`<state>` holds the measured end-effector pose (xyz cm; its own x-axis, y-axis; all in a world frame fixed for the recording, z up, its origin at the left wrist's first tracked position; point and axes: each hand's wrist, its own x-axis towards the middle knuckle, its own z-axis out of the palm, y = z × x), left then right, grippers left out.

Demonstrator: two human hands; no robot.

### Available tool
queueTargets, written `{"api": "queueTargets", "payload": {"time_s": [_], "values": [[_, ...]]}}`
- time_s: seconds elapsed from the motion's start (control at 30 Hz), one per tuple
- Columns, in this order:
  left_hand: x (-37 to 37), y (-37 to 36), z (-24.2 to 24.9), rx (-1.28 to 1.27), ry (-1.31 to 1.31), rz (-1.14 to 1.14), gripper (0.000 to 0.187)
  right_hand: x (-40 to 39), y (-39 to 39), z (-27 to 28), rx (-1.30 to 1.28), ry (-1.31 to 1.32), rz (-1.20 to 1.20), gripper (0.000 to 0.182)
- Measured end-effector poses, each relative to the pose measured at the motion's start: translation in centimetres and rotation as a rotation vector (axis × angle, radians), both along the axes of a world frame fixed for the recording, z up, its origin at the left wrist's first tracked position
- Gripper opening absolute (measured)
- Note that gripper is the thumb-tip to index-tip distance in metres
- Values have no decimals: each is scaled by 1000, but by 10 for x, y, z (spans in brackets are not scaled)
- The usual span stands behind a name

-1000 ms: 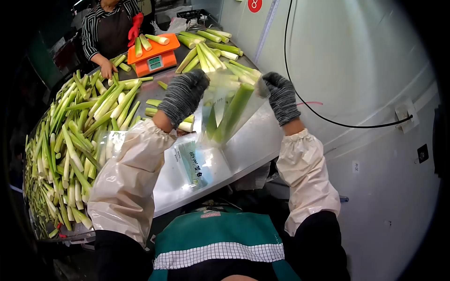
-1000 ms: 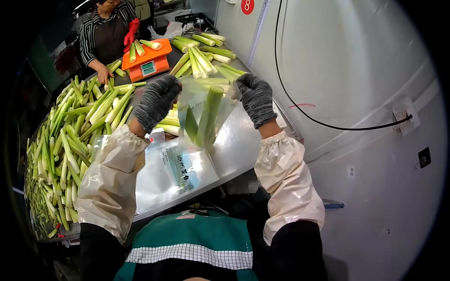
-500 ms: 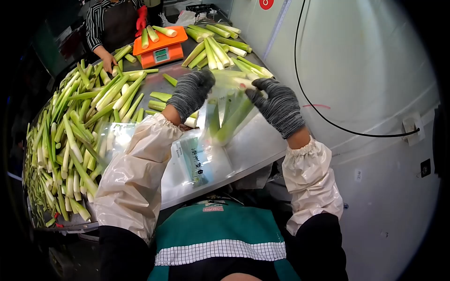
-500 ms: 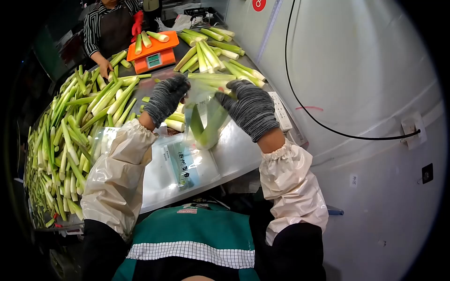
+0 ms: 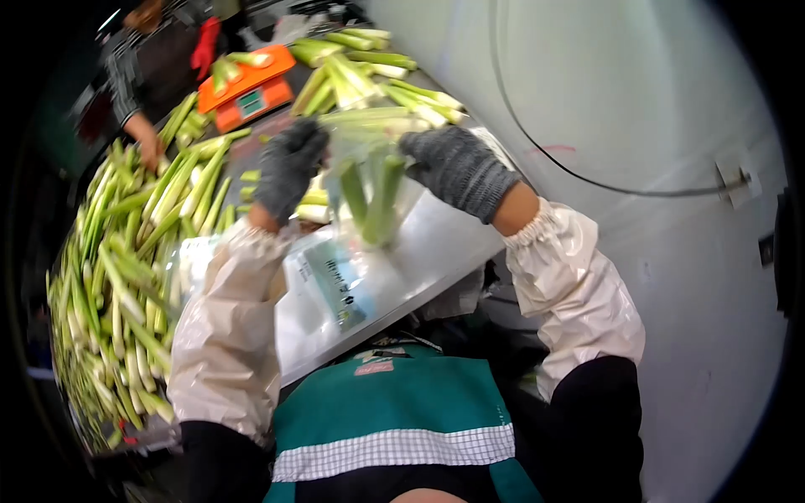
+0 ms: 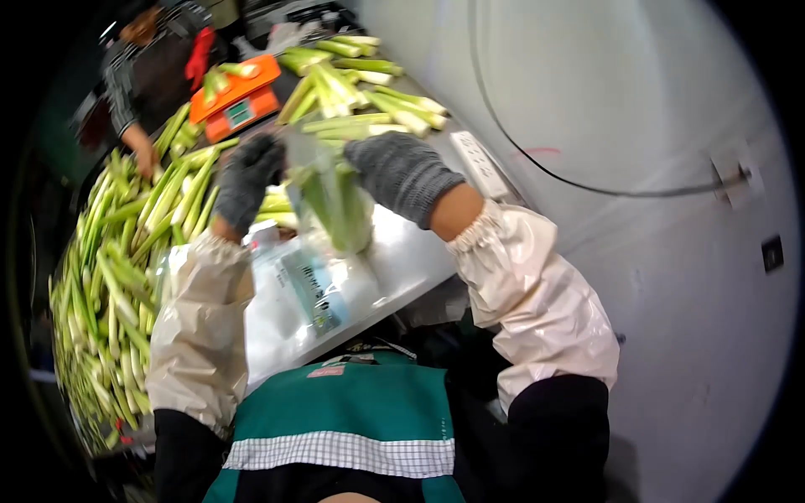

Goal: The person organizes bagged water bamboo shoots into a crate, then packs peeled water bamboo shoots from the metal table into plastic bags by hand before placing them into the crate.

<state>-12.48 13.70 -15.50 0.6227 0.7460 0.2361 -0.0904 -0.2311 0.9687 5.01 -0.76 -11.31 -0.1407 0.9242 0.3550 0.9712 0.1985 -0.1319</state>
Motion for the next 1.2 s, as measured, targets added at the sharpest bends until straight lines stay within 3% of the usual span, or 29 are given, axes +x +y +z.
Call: {"api": "queueTargets", "payload": {"time_s": [0.07, 0.1, 0.13, 0.2, 0.27, 0.3, 0.33, 0.4, 0.47, 0.53, 0.57, 0.63, 0.67, 0.73, 0.77, 0.8, 0.9, 0.93, 1.0, 1.07, 1.13, 1.2], "values": [[-7, -4, 5, 90, -72, -67, 12, 2, -18, 10, -35, 75, 4, 15], [-14, -10, 15, 13, -209, -195, 21, -1, -39, 25, 44, -11, -26, 18], [-22, 5, 11, 86, -329, -289, 30, 3, -54, 20, 349, 69, 89, 25], [-39, 29, 27, 265, -282, -262, 33, 1, -102, 33, 302, 60, 3, 27], [-5, -2, 77, 1087, 57, -199, 31, -7, -145, 55, 205, 94, -97, 28], [6, -21, 86, 1086, 32, -255, 31, -15, -168, 66, 185, 102, -140, 28], [21, -34, 93, 907, -107, -553, 31, -23, -189, 73, 177, 106, -193, 29], [48, -83, 87, 679, -206, -877, 31, -34, -228, 79, 143, 145, -297, 30], [65, -151, 79, 803, -170, -579, 35, -53, -263, 81, 110, 169, -419, 32], [73, -208, 67, 474, -205, -1042, 36, -58, -299, 74, 74, 218, -557, 33], [73, -230, 65, 792, -228, -1030, 36, -67, -313, 68, 49, 250, -633, 31], [101, -281, 47, 934, -301, -1214, 33, -69, -353, 40, -4, 338, -793, 26], [109, -301, 37, 756, -353, -1402, 31, -79, -366, 28, -27, 374, -869, 24], [97, -343, -3, 582, 258, -1464, 26, -105, -393, 9, -47, 419, -954, 22], [116, -352, -38, 689, -37, -1511, 25, -101, -393, -26, -174, 304, -1153, 20], [119, -366, -42, 805, -327, -1521, 24, -116, -404, -37, -160, 268, -1238, 19], [114, -399, -61, 824, -82, -1584, 22, -160, -448, -78, -125, 276, -1546, 15], [113, -401, -73, 817, -77, -1594, 22, -176, -470, -100, -120, 345, -1679, 15], [119, -385, -109, 528, 5, -1511, 22, -210, -512, -166, 49, 459, -1743, 17], [125, -353, -152, 557, 90, -1460, 21, -234, -533, -219, -135, 409, -1855, 14], [124, -321, -162, 596, 299, -1430, 17, -247, -551, -274, -292, 457, -1957, 13], [120, -287, -195, 425, 579, -1345, 17, -244, -566, -319, -350, 549, -2041, 13]]}}
